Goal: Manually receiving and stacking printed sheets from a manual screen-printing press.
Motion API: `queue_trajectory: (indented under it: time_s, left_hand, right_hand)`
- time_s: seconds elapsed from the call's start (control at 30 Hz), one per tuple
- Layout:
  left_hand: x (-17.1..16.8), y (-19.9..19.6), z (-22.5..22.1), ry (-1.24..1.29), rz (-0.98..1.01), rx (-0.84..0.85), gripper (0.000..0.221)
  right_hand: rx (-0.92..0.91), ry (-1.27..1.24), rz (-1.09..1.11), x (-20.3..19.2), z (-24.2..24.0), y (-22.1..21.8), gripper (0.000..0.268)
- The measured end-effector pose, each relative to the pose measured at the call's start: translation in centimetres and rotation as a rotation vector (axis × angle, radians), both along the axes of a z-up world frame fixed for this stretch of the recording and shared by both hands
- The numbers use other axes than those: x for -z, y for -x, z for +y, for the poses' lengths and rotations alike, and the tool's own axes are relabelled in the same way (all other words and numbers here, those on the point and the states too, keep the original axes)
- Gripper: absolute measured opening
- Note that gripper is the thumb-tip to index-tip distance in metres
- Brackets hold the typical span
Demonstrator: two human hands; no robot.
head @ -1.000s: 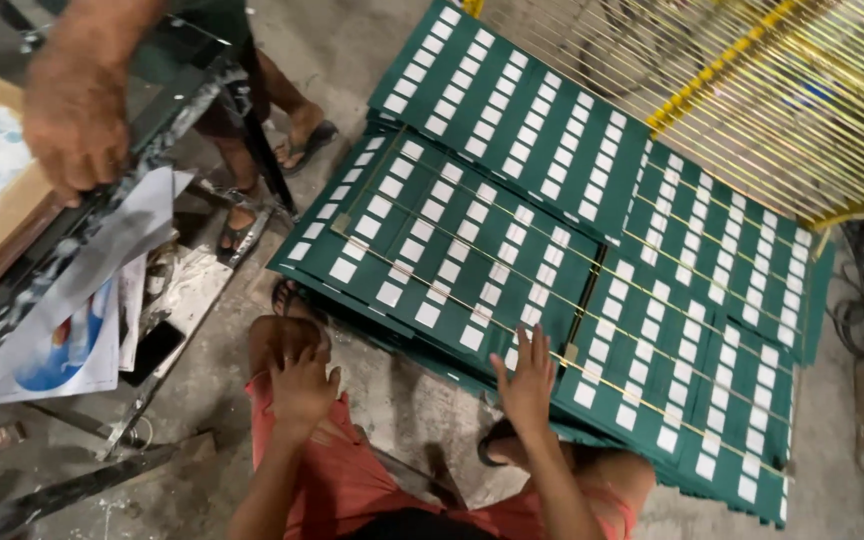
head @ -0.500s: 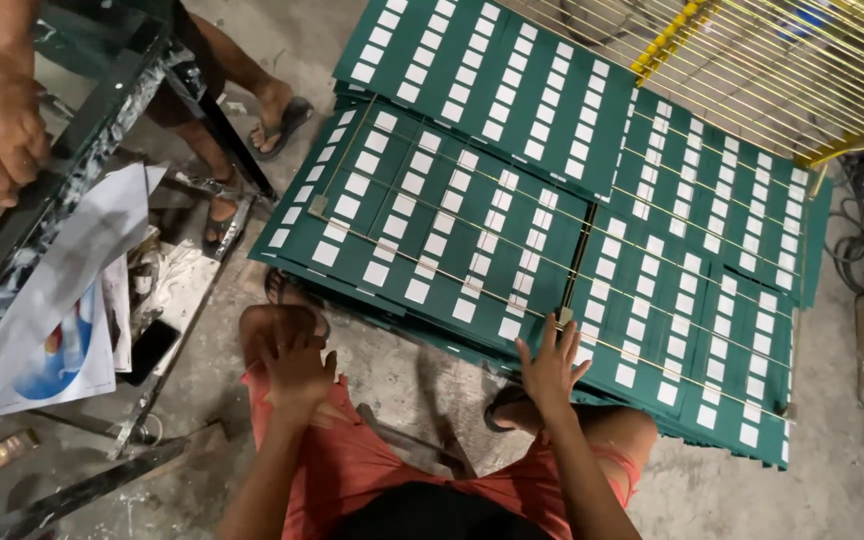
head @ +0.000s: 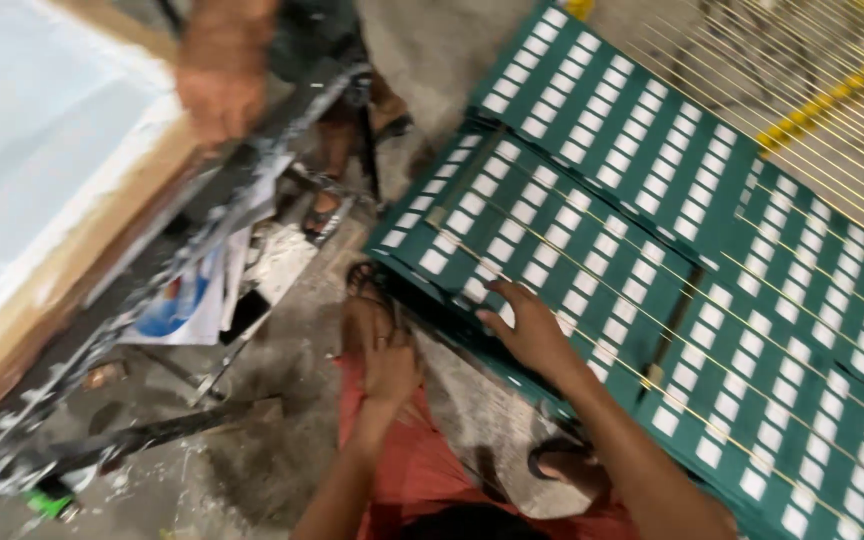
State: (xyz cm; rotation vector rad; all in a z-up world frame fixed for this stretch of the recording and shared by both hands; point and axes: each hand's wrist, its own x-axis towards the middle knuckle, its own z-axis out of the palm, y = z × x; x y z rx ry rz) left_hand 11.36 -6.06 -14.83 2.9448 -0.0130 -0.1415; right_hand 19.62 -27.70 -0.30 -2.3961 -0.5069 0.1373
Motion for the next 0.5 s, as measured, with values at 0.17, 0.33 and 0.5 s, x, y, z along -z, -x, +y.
queue_trajectory:
  time_s: [0.17, 0.33, 0.5]
  left_hand:
    - [1.8, 1.8, 1.7, 0.264, -0.020, -0.104, 0.042]
    - [3.5, 2.6, 3.4, 0.438, -0.049, -0.114, 0.037]
    - [5.9, 1.7, 2.5, 0.436, -0.118, -0.121, 0.035]
  right_hand:
    - [-0.458, -0.054, -0.115, -4.8, 13.5, -5.2, 0.043]
    - [-0.539, -0.209, -0.230, -5.9, 27.8, -9.4, 0.036]
    - [-0.406, -0.429, 0.081, -3.5, 40.1, -13.4, 0.042]
